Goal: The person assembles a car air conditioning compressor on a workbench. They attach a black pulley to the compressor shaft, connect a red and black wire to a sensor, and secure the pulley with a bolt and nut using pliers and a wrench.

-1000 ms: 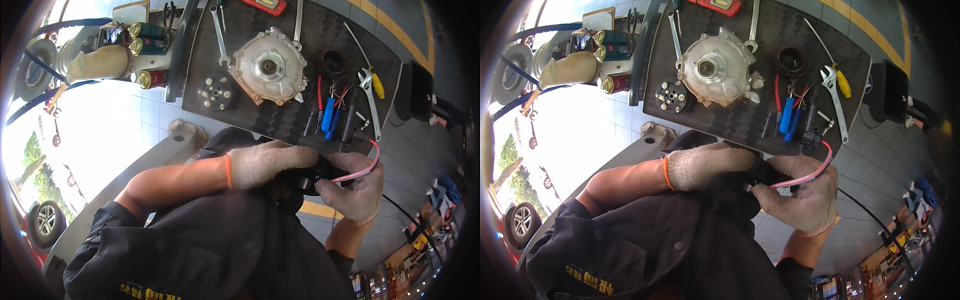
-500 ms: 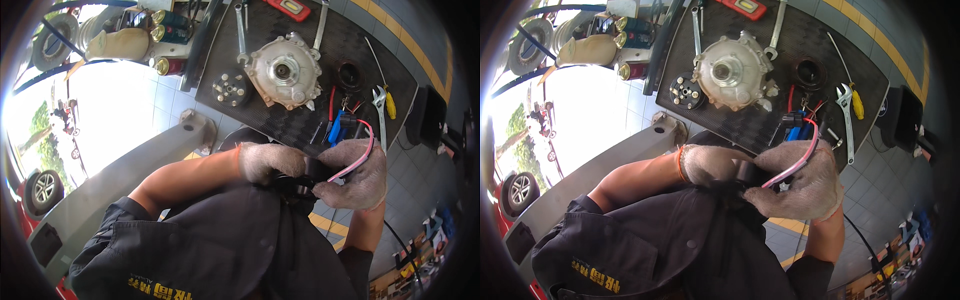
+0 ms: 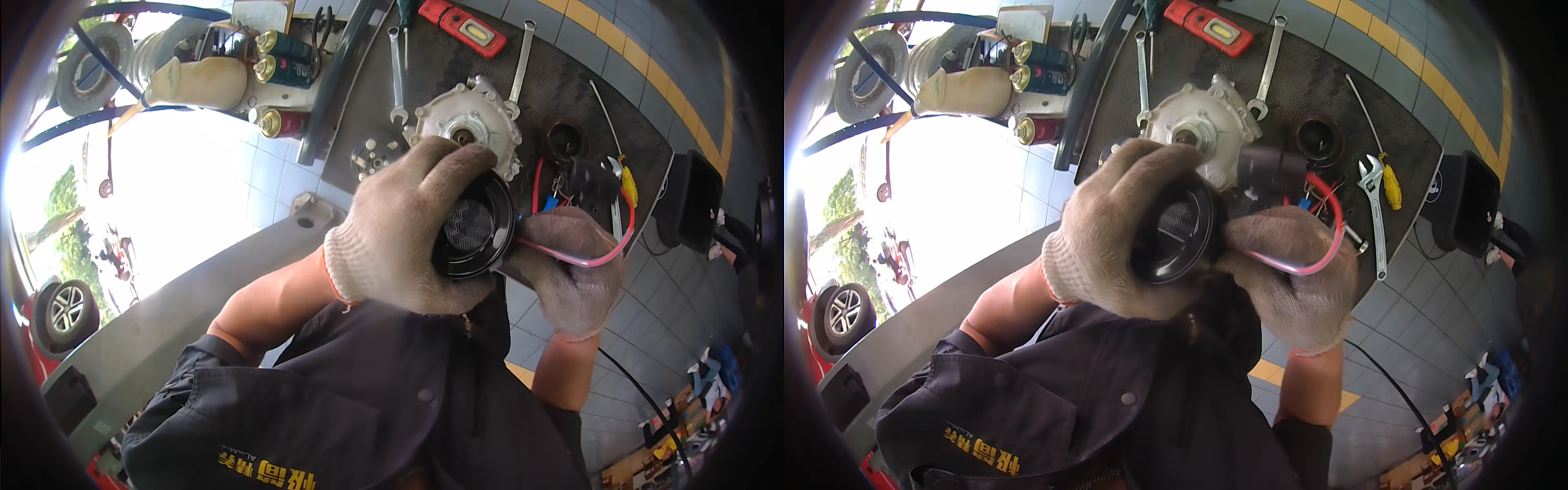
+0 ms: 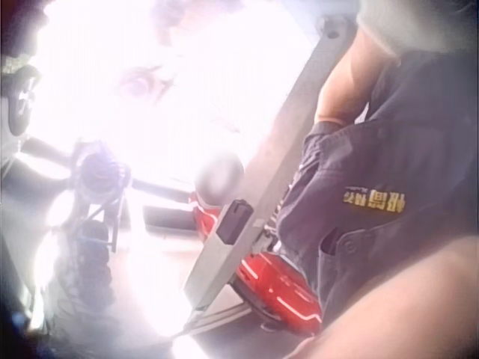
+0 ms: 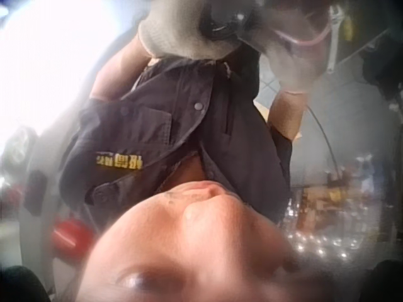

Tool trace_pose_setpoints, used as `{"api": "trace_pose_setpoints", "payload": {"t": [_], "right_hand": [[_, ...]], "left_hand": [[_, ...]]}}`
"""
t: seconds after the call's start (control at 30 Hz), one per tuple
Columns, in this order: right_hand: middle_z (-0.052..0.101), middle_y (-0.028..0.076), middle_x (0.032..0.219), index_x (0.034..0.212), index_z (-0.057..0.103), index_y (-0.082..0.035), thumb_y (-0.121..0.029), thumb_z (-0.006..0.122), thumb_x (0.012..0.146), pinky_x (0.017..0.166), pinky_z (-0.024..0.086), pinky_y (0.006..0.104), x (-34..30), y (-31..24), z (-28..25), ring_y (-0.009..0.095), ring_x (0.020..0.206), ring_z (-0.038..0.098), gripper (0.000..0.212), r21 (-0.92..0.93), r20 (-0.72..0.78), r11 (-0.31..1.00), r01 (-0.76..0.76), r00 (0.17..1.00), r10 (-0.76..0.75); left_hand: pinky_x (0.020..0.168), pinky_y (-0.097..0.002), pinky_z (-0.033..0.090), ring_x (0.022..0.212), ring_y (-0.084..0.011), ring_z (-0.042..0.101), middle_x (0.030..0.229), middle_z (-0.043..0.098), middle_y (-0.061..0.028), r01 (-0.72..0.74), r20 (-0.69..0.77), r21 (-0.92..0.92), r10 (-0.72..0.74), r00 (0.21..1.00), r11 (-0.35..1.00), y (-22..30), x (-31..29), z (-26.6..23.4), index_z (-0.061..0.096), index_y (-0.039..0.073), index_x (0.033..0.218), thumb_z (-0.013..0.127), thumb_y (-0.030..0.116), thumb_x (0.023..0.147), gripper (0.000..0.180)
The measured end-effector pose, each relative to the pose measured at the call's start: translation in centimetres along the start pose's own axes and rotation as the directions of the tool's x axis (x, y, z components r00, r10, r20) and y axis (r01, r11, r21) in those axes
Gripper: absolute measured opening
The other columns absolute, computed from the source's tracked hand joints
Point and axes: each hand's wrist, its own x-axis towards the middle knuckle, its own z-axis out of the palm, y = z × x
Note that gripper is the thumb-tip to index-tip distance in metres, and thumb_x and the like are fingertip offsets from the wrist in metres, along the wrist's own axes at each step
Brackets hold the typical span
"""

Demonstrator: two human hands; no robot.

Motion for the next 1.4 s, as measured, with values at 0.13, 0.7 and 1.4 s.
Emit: {"api": "trace_pose_setpoints", "payload": {"t": [0.13,0.7,1.4], "right_hand": [[0.086,0.01,0.102,0.115,0.085,0.006,0.008,0.084,0.093,0.078,0.064,0.0314,0.2,-0.3,2.2,0.018,0.085,0.081,0.022,0.25,-0.144,0.919,-0.306,0.926,0.348],[0.087,0.013,0.107,0.127,0.083,0.005,-0.007,0.08,0.109,0.087,0.066,0.0318,3.2,6.2,2.9,0.018,0.09,0.083,0.022,0.225,-0.306,0.898,-0.377,0.848,0.433],[0.086,0.018,0.111,0.125,0.082,0.007,-0.014,0.078,0.11,0.093,0.066,0.0403,3.4,5.0,3.7,0.026,0.101,0.084,0.026,-0.099,-0.411,0.869,-0.485,0.815,0.408]], "left_hand": [[0.088,-0.0532,0.065,0.111,-0.0468,0.078,0.134,0.071,-0.0239,-0.094,-0.15,0.228,0.131,0.98,0.969,-1.1,1.1,0.7,0.065,0.003,0.153,0.102,0.03,0.065,0.099],[0.093,-0.0499,0.065,0.115,-0.0407,0.076,0.132,0.075,-0.0195,0.014,-0.165,0.376,0.052,0.985,0.927,-3.8,5.7,2.4,0.074,0.004,0.146,0.105,0.042,0.067,0.093],[0.09,-0.0504,0.066,0.116,-0.0403,0.076,0.137,0.07,-0.0203,-0.023,-0.275,0.129,0.058,0.96,0.991,-7.1,4.0,4.1,0.066,0.0,0.154,0.1,0.03,0.063,0.102]]}}
